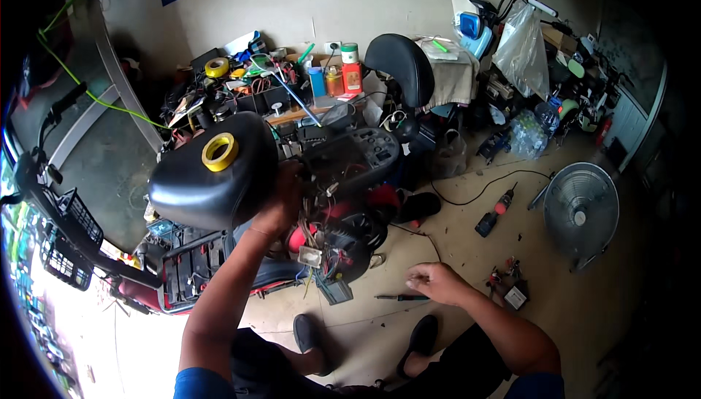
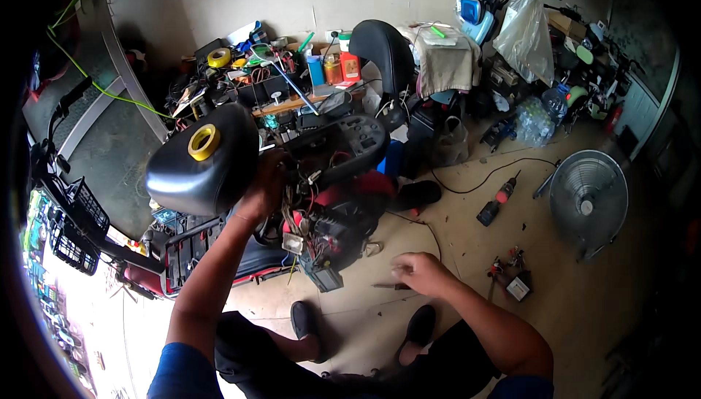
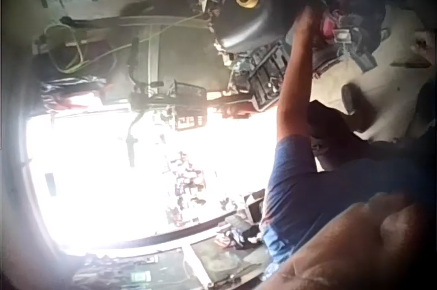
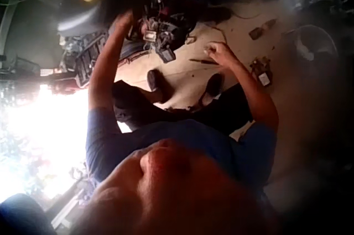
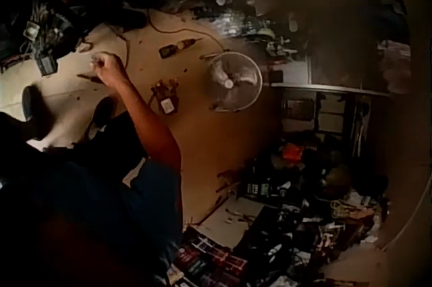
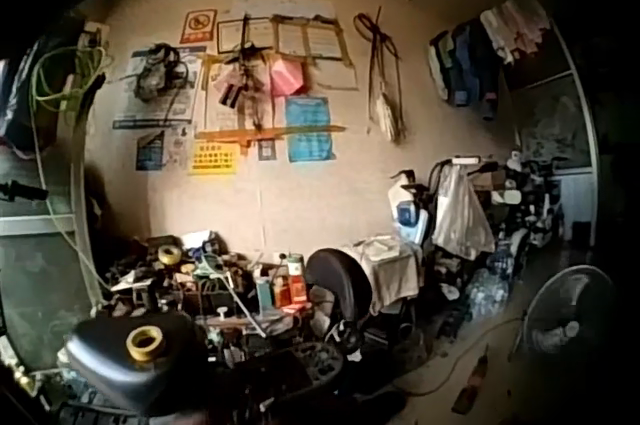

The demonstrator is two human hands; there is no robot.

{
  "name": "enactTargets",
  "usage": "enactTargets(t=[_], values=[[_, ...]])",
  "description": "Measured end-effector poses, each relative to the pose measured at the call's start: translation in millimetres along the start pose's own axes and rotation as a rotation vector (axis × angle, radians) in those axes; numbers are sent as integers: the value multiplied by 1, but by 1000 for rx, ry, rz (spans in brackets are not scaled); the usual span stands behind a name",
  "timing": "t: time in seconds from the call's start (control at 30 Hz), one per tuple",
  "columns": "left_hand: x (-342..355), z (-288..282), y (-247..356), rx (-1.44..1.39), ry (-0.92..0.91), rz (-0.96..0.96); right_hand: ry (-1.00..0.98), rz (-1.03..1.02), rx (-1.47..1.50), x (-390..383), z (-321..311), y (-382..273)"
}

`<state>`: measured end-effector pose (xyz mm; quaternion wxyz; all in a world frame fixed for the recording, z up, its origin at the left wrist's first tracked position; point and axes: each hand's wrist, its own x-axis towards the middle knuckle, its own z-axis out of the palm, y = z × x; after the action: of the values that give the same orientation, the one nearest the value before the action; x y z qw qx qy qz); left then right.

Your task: Repairing the electrical wiring of an electric scooter.

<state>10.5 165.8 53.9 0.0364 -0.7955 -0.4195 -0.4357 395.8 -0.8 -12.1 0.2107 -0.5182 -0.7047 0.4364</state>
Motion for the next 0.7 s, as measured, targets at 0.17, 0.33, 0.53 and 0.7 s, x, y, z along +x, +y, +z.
enactTargets(t=[0.17, 0.33, 0.53, 0.7], values=[[8, 17, 13, 11, -8, -63, 261, 164, 129, 10, -39, 63], [4, 11, 10, 8, -35, -102, 342, 219, 426, 37, -49, 52], [10, 7, 19, 60, -8, -130, 397, 206, 455, 65, -50, 41], [10, 6, 20, 63, -12, -159, 416, 208, 475, 91, -55, 33]])
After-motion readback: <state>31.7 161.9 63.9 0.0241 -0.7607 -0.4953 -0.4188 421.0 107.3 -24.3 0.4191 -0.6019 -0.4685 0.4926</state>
